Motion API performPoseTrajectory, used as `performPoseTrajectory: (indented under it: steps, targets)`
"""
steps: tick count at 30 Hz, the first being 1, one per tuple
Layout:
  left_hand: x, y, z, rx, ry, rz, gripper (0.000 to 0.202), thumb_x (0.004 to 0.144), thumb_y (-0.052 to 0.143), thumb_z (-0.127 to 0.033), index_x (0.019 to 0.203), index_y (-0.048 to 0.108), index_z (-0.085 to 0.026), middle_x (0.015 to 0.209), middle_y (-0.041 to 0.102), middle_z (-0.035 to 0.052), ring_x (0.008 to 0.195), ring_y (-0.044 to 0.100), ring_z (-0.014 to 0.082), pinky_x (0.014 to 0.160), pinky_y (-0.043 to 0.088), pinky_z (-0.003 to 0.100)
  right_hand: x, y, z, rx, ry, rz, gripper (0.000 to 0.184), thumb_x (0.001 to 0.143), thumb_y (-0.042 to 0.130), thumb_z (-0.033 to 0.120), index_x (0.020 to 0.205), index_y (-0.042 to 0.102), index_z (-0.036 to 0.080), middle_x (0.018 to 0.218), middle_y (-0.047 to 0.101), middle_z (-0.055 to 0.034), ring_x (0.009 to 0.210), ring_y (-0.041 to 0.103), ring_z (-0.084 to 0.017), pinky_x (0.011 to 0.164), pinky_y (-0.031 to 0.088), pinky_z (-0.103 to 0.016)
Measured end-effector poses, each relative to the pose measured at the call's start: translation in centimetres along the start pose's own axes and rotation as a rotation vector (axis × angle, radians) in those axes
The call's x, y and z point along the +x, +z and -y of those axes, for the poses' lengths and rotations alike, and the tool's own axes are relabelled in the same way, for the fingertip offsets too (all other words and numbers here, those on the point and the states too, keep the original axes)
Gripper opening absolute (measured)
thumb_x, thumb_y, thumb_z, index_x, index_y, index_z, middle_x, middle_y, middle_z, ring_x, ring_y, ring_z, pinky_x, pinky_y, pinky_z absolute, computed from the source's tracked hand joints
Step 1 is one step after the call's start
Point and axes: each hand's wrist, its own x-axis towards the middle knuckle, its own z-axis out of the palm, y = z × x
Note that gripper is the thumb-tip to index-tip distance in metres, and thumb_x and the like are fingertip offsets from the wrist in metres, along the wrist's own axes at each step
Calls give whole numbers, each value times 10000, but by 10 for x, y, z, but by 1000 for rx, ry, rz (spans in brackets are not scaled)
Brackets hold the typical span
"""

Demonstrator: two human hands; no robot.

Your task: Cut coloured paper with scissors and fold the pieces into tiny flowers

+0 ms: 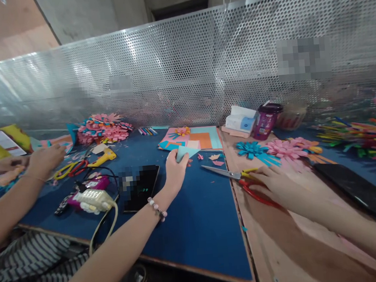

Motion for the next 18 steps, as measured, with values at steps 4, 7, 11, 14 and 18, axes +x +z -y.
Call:
performPoseTrajectory:
  steps: [4, 7, 11, 14, 18]
  targets:
    - [-1, 1, -2, -27, -17, 16, 161, 732, 619, -290, 807, 564, -159, 726, 615, 34, 643, 621, 156, 574, 491, 260, 8, 14, -9, -38, 22, 68, 334, 868, 438, 368, 1085, 647, 224, 1080, 632, -116, 1041, 547, -280, 885, 433, -441]
    - [-1, 1, -1, -21, -14, 20, 170, 736, 617, -295, 825, 572, -158, 727, 610, 33, 642, 604, 145, 570, 478, 247, 7, 17, -9, -13, 26, 28, 338, 879, 404, 383, 1043, 641, 206, 1090, 630, -125, 1053, 555, -285, 882, 439, -436]
    - [0, 2, 1, -60, -36, 40, 176, 730, 630, -309, 811, 582, -160, 721, 601, 25, 632, 563, 121, 551, 452, 225, 4, 6, -4, 54, 63, -60, 327, 844, 428, 401, 1000, 620, 187, 1086, 638, -147, 1020, 581, -306, 862, 455, -446]
    - [1, 3, 1, -158, -95, 55, 178, 706, 653, -296, 793, 582, -157, 714, 596, 12, 588, 528, 91, 532, 425, 210, 3, -7, -1, 145, 105, -113, 320, 800, 472, 405, 1012, 599, 201, 1090, 638, -124, 1005, 586, -290, 861, 458, -430]
    - [1, 4, -3, -362, -216, 73, 215, 652, 696, -253, 800, 577, -152, 743, 591, 9, 622, 542, 86, 513, 400, 194, 0, -20, 2, 287, 269, -162, 257, 776, 526, 470, 803, 595, 224, 858, 655, -99, 784, 608, -254, 684, 500, -366]
